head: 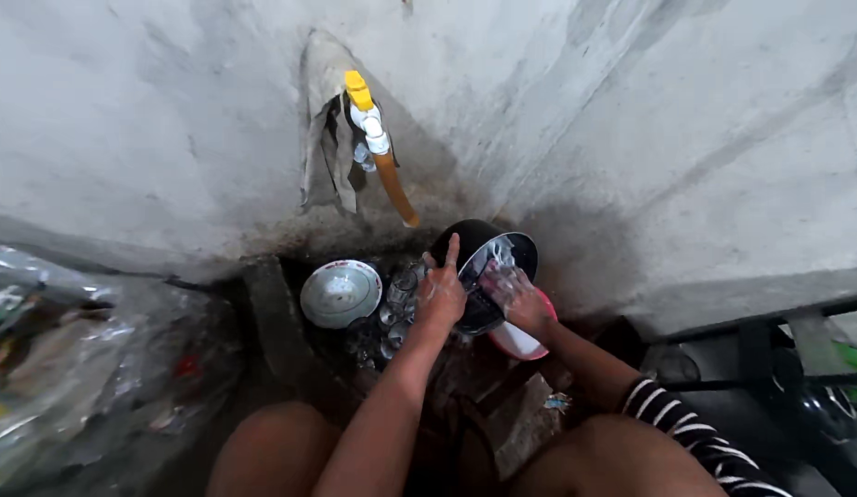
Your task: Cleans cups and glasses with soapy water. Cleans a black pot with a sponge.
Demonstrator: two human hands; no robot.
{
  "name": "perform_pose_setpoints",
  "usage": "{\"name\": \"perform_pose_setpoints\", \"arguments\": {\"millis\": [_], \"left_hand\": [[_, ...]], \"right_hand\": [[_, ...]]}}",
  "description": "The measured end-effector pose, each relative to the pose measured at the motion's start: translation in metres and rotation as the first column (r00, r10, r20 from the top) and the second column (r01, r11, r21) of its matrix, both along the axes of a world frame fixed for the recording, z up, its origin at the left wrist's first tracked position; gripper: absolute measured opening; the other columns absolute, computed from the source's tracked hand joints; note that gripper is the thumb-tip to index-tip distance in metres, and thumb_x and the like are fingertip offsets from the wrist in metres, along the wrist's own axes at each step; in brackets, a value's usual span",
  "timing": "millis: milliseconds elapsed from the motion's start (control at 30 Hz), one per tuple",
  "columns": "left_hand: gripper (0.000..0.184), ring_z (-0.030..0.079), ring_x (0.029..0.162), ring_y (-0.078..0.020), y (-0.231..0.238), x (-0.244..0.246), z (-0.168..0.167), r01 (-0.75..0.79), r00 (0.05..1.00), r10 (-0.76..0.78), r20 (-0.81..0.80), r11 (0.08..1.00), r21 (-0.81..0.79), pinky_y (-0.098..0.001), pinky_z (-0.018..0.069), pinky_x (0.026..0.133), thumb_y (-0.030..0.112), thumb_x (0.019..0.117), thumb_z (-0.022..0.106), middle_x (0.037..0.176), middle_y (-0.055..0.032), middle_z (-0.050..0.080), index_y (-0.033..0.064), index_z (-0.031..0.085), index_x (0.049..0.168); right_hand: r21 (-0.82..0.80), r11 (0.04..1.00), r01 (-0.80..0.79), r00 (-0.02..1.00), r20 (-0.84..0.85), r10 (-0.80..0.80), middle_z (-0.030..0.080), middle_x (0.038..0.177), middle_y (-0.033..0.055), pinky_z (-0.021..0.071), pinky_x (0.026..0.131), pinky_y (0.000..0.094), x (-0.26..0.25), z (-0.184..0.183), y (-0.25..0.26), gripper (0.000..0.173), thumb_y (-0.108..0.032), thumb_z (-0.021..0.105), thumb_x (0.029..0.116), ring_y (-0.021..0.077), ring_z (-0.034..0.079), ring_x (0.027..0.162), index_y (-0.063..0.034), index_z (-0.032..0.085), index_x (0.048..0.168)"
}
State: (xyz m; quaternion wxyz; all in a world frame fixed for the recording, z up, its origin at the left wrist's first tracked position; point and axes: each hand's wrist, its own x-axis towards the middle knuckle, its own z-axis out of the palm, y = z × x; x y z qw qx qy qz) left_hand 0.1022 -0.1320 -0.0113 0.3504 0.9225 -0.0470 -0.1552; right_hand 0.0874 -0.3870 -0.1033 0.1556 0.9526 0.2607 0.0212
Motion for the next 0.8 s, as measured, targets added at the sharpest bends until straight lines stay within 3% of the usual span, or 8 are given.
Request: {"name": "perform_pose_setpoints", "arguments": {"millis": [167, 267, 367, 467, 567, 667, 733, 800], "left_hand": [[0.056, 0.072, 0.094, -0.0394, -0.004, -0.001, -0.020, -0.258, 0.877, 0.308, 0.368, 0.949, -0.179, -0.0588, 0.0576, 0.077, 0.020, 0.1027, 0.055, 0.138, -0.0169, 0.063, 0.0231, 0.043, 0.157], [0.071, 0.056, 0.134, -0.0346, -0.033, -0.028, -0.042, -0.347, 0.921, 0.390, -0.014, 0.803, -0.484, -0.0544, 0.0450, 0.111, 0.043, 0.1064, 0.049, 0.155, -0.0187, 0.047, 0.0111, 0.023, 0.164], [0.072, 0.055, 0.133, -0.0347, -0.053, -0.044, -0.042, -0.548, 0.835, 0.450, -0.317, 0.630, -0.550, -0.0514, 0.0423, 0.113, 0.046, 0.1096, 0.041, 0.146, -0.0248, 0.053, 0.0093, 0.013, 0.165], [0.070, 0.060, 0.127, -0.0364, -0.041, -0.043, -0.057, -0.588, 0.808, 0.512, -0.290, 0.691, -0.419, -0.0517, 0.0462, 0.108, 0.028, 0.1062, 0.050, 0.138, -0.0238, 0.060, 0.0114, 0.017, 0.165], [0.077, 0.065, 0.119, -0.0370, -0.024, -0.045, -0.063, -0.503, 0.863, 0.456, -0.217, 0.817, -0.284, -0.0512, 0.0500, 0.104, 0.019, 0.1040, 0.055, 0.132, -0.0235, 0.064, 0.0126, 0.009, 0.166], [0.079, 0.068, 0.113, -0.0359, -0.022, -0.041, -0.055, -0.460, 0.887, 0.427, -0.178, 0.851, -0.254, -0.0506, 0.0522, 0.100, 0.018, 0.1037, 0.055, 0.125, -0.0225, 0.067, 0.0151, 0.006, 0.166], [0.080, 0.067, 0.115, -0.0358, -0.021, -0.037, -0.047, -0.447, 0.893, 0.412, -0.178, 0.854, -0.267, -0.0508, 0.0506, 0.102, 0.018, 0.1034, 0.055, 0.125, -0.0223, 0.067, 0.0173, 0.006, 0.166], [0.084, 0.067, 0.115, -0.0350, -0.026, -0.037, -0.046, -0.465, 0.884, 0.422, -0.202, 0.839, -0.282, -0.0509, 0.0511, 0.102, 0.020, 0.1005, 0.058, 0.123, -0.0220, 0.068, 0.0163, 0.006, 0.166]], "right_hand": [[0.115, 0.993, -0.009, 0.996, 0.094, -0.002, 0.066, 0.139, 0.0072, 0.0497, 0.108, 0.0533, -0.004, 0.022, 0.031, 0.036, -0.008, 0.054, 0.1000, 0.0313, 0.062, 0.130, -0.0179, 0.070, 0.131], [0.352, 0.925, 0.144, 0.982, 0.062, -0.176, 0.073, 0.125, 0.0146, 0.0559, 0.099, 0.0524, -0.015, 0.042, 0.078, 0.029, -0.011, 0.059, 0.0970, 0.0345, 0.069, 0.117, -0.0065, 0.075, 0.121], [0.530, 0.828, 0.184, 0.980, -0.034, -0.195, 0.070, 0.131, 0.0136, 0.0525, 0.106, 0.0480, -0.029, 0.034, 0.105, 0.040, -0.018, 0.060, 0.0980, 0.0298, 0.066, 0.123, -0.0052, 0.067, 0.136], [0.392, 0.898, 0.200, 0.939, -0.338, -0.062, 0.047, 0.158, 0.0110, 0.0338, 0.123, 0.0484, -0.025, 0.023, 0.091, 0.063, -0.016, 0.061, 0.0972, 0.0277, 0.045, 0.146, -0.0108, 0.042, 0.157], [0.012, 0.998, 0.059, 0.986, -0.159, -0.056, 0.041, 0.163, 0.0103, 0.0217, 0.125, 0.0615, 0.007, 0.018, 0.037, 0.055, -0.005, 0.045, 0.1029, 0.0336, 0.036, 0.152, -0.0148, 0.043, 0.157], [-0.190, 0.967, 0.169, 0.982, -0.055, -0.182, 0.027, 0.169, 0.0175, 0.0113, 0.127, 0.0643, 0.024, 0.020, 0.025, 0.055, -0.002, 0.044, 0.1030, 0.0391, 0.020, 0.157, -0.0057, 0.040, 0.158], [-0.034, 0.962, 0.271, 0.923, -0.273, -0.270, 0.020, 0.169, 0.0247, 0.0109, 0.126, 0.0653, 0.007, 0.021, 0.054, 0.079, -0.019, 0.069, 0.0915, 0.0437, 0.015, 0.157, -0.0002, 0.032, 0.159], [0.277, 0.919, 0.281, 0.892, -0.429, -0.144, 0.035, 0.165, 0.0166, 0.0257, 0.125, 0.0533, -0.014, 0.014, 0.084, 0.095, -0.028, 0.083, 0.0774, 0.0329, 0.031, 0.153, -0.0075, 0.038, 0.159]]}}
